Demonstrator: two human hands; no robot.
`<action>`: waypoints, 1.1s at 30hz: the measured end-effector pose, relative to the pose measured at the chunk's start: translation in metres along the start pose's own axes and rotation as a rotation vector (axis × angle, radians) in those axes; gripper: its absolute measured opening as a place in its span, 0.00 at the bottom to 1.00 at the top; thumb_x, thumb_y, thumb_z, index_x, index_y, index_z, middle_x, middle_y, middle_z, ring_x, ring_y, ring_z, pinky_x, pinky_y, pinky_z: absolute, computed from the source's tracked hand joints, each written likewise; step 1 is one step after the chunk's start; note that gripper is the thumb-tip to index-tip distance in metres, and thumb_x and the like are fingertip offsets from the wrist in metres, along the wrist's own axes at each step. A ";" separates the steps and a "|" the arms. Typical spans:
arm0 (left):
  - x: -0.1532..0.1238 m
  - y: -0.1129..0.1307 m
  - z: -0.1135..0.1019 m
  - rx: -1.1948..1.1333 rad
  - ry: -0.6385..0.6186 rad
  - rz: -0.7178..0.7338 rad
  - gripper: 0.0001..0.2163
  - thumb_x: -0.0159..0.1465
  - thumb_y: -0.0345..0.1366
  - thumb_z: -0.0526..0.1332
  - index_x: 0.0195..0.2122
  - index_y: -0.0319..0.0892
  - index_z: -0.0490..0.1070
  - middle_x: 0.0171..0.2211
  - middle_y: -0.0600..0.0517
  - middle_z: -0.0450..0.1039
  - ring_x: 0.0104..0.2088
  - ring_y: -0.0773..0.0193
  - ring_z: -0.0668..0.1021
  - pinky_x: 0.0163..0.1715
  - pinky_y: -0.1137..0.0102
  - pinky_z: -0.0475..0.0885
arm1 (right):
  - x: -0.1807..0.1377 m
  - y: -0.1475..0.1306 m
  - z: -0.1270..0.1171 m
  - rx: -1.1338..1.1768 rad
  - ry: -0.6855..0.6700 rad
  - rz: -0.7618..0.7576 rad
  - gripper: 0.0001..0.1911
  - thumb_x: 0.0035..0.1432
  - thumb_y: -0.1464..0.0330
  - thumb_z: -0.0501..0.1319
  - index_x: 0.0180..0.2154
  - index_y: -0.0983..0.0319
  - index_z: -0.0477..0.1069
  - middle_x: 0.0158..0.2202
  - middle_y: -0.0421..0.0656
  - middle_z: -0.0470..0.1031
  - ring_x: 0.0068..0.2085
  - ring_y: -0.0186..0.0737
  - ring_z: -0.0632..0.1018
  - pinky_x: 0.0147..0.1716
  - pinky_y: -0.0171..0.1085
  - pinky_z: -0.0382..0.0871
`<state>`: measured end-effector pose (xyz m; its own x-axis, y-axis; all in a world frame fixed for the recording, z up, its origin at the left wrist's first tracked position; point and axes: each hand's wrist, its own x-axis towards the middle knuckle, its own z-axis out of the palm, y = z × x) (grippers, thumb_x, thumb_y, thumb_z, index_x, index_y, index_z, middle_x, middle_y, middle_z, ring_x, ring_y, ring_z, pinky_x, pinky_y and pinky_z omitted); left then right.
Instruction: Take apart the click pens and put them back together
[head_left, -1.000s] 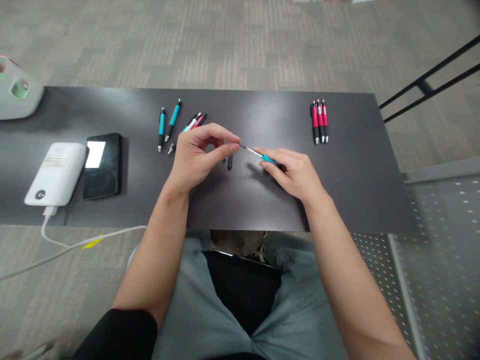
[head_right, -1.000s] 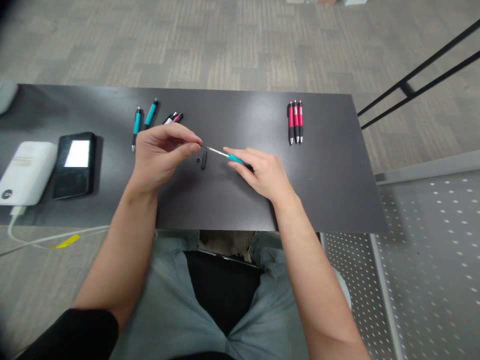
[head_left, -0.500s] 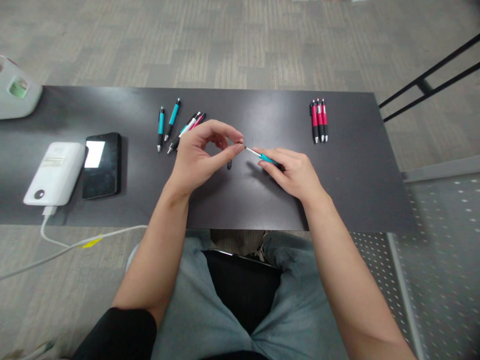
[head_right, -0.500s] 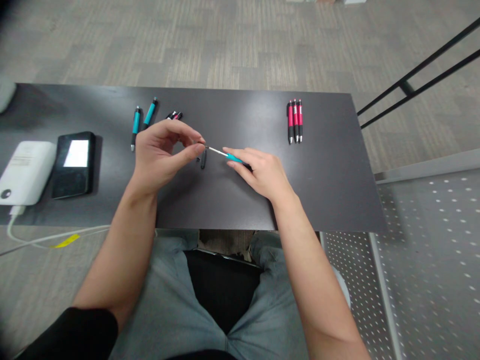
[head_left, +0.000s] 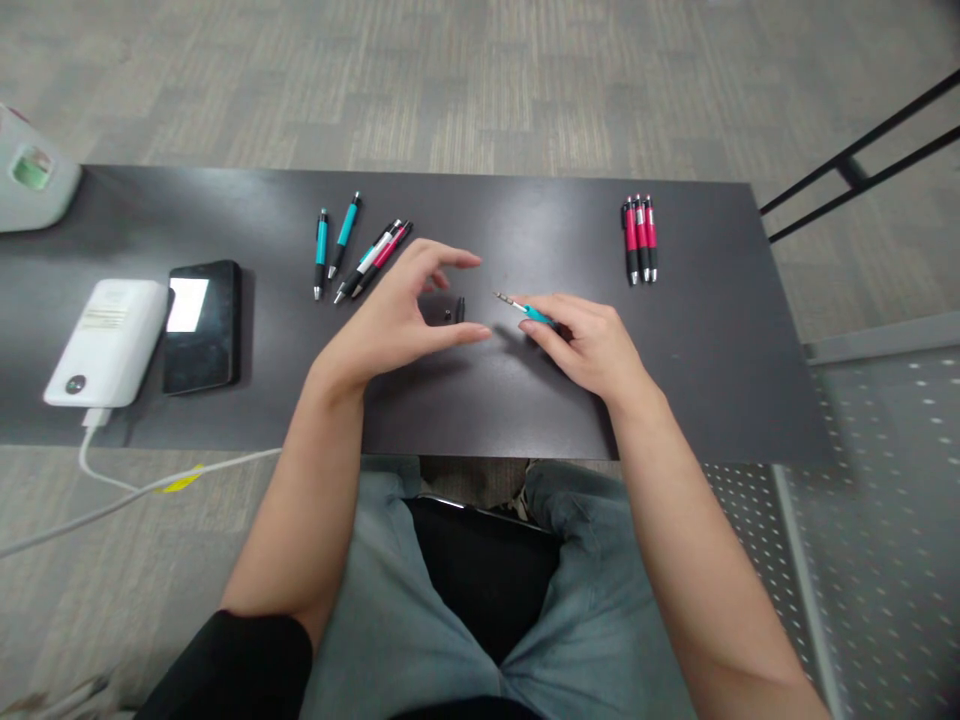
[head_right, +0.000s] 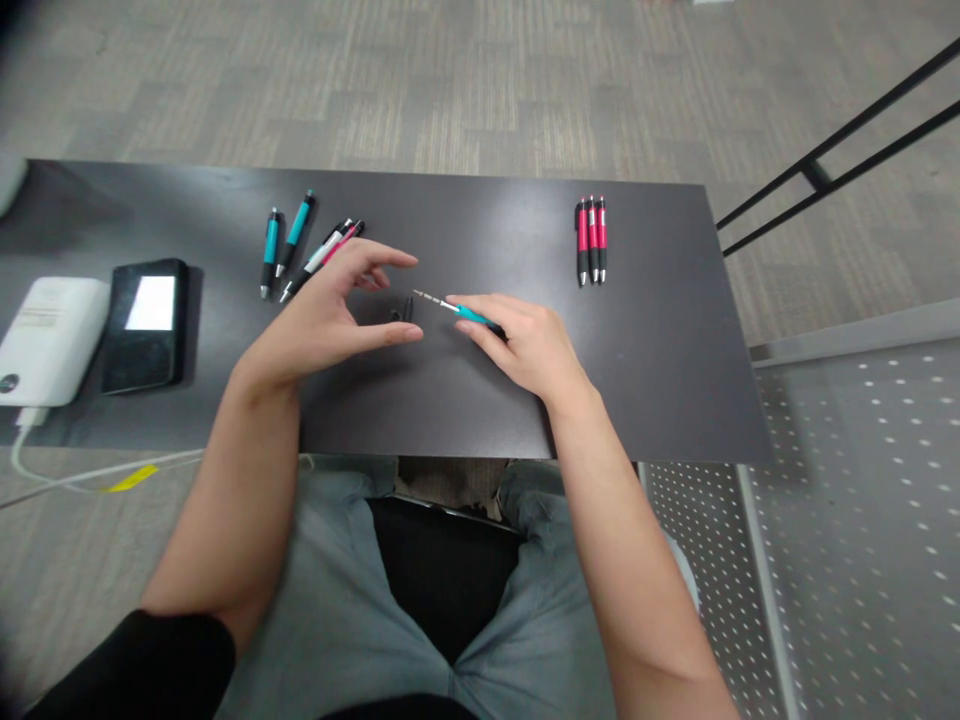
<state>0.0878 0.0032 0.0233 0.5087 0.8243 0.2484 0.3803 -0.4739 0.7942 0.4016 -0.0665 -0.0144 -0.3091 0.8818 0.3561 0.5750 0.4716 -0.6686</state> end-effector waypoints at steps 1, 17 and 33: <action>-0.002 -0.005 -0.005 0.034 -0.024 -0.016 0.36 0.61 0.60 0.92 0.63 0.50 0.86 0.65 0.43 0.84 0.58 0.47 0.86 0.63 0.52 0.86 | 0.000 0.001 0.000 0.008 0.008 -0.002 0.23 0.90 0.47 0.67 0.67 0.51 0.93 0.52 0.49 0.95 0.47 0.57 0.92 0.53 0.52 0.89; 0.003 -0.020 0.015 0.263 -0.027 -0.025 0.23 0.68 0.40 0.88 0.61 0.47 0.87 0.61 0.44 0.88 0.62 0.40 0.85 0.70 0.48 0.71 | 0.001 0.024 -0.016 -0.035 0.037 0.079 0.21 0.86 0.48 0.70 0.62 0.54 0.93 0.48 0.49 0.95 0.41 0.51 0.91 0.48 0.47 0.87; 0.018 -0.041 0.024 0.145 0.203 0.138 0.12 0.76 0.37 0.79 0.58 0.52 0.95 0.46 0.49 0.94 0.44 0.49 0.88 0.58 0.54 0.79 | 0.002 0.024 -0.012 -0.044 -0.036 0.055 0.23 0.89 0.45 0.66 0.64 0.51 0.93 0.61 0.51 0.96 0.58 0.62 0.95 0.64 0.58 0.91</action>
<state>0.0997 0.0296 -0.0180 0.4040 0.7869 0.4664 0.4319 -0.6136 0.6611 0.4237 -0.0535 -0.0222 -0.3028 0.9060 0.2958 0.6242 0.4230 -0.6568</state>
